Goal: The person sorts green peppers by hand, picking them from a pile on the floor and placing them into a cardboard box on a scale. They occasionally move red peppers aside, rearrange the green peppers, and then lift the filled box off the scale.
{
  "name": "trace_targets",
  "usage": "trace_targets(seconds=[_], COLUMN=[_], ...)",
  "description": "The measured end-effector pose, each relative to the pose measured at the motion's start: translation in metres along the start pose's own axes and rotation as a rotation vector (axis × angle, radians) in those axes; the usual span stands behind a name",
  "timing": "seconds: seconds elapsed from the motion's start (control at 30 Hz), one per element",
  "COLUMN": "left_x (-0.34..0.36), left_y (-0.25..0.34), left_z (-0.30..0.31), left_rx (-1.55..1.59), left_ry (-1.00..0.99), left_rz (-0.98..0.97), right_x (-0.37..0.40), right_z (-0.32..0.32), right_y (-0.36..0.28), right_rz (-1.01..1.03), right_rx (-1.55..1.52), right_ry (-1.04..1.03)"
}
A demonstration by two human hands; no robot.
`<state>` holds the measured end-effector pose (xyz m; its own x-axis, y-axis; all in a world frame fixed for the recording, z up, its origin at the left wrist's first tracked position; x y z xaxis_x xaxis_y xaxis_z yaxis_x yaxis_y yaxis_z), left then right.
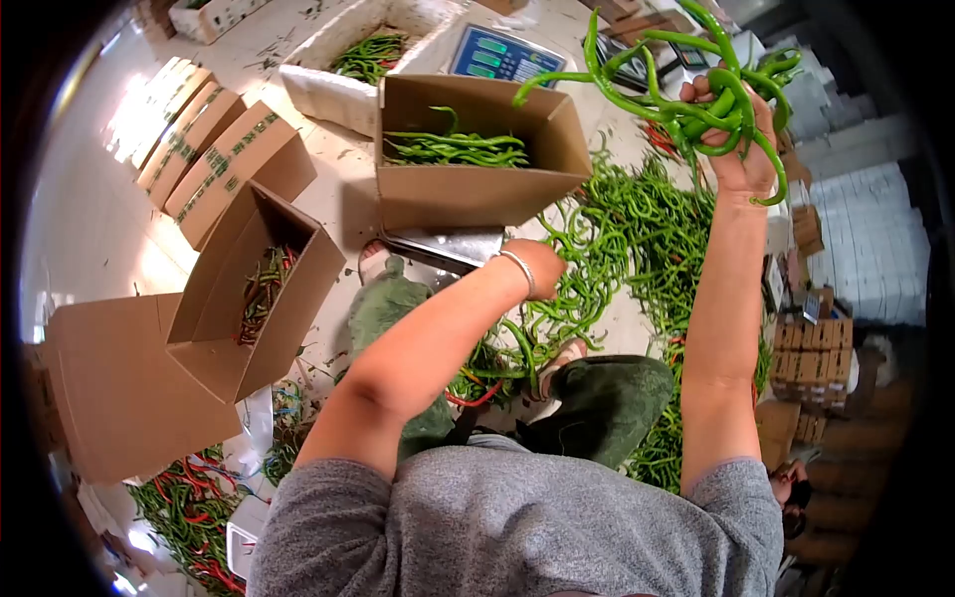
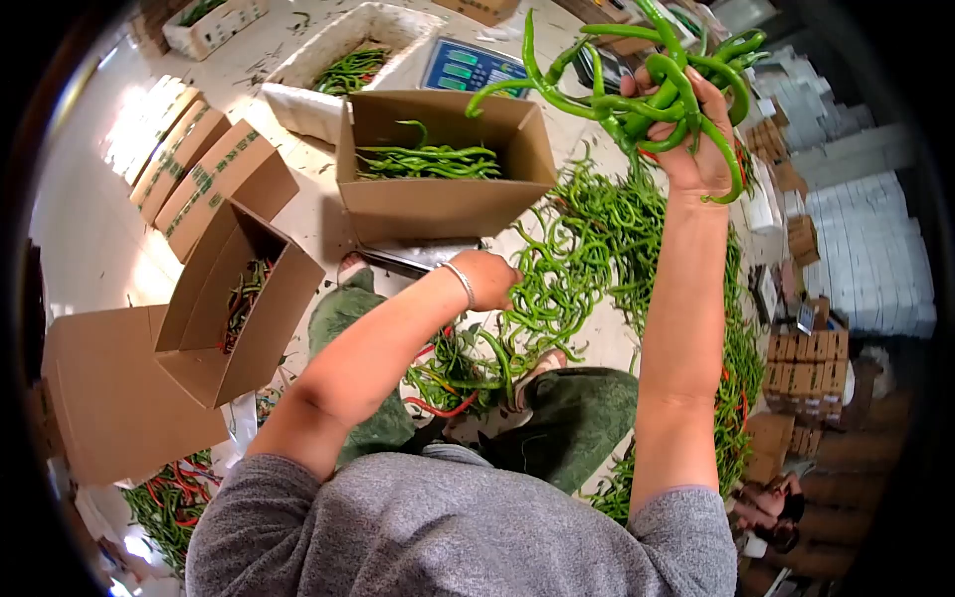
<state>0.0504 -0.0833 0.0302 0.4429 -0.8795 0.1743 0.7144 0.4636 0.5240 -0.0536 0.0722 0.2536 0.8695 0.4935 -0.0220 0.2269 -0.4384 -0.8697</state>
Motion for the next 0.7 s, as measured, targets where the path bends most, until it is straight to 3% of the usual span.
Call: trace_targets(seconds=[0.17,0.23,0.3,0.37,0.43,0.53,0.63,0.7], left_x=[0.004,0.008,0.005,0.005,0.003,0.001,0.011,0.004], left_y=[-0.002,0.001,0.003,0.005,0.007,0.005,0.011,0.005], left_z=[0.002,0.003,0.003,0.005,0.005,0.000,0.013,0.005], left_rx=[-0.018,-0.028,0.032,-0.001,-0.026,0.017,0.008,-0.066], left_ry=[-0.035,-0.003,-0.027,-0.074,-0.125,-0.054,-0.126,-0.058], left_rz=[0.053,0.035,0.030,0.059,0.039,0.052,0.027,0.023], right_x=[-0.066,-0.088,-0.109,-0.129,-0.140,-0.156,-0.146,-0.152], right_z=[-0.004,0.000,0.015,0.017,0.037,0.063,0.038,0.062], right_y=[0.043,0.075,0.115,0.160,0.193,0.218,0.191,0.173], right_rz=[-0.031,-0.130,-0.076,-0.128,-0.319,-0.284,-0.266,-0.342], right_rx=[-0.047,-0.488,-0.493,-0.592,-0.486,-0.300,-0.244,-0.254], right_ry=[0.053,0.069,0.638,0.815,0.898,0.932,0.879,1.047])
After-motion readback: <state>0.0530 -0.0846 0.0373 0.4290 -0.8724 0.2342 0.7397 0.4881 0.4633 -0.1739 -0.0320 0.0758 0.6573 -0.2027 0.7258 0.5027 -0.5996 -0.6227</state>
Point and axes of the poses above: each hand's wrist, its own x-axis away from the middle knuckle, its own z-axis out of the back of the hand, y = z × x, the point moved 3 cm from there along -x, towards the middle knuckle, and after that the axes turned 10 degrees about -z, right-handed, at the moved point
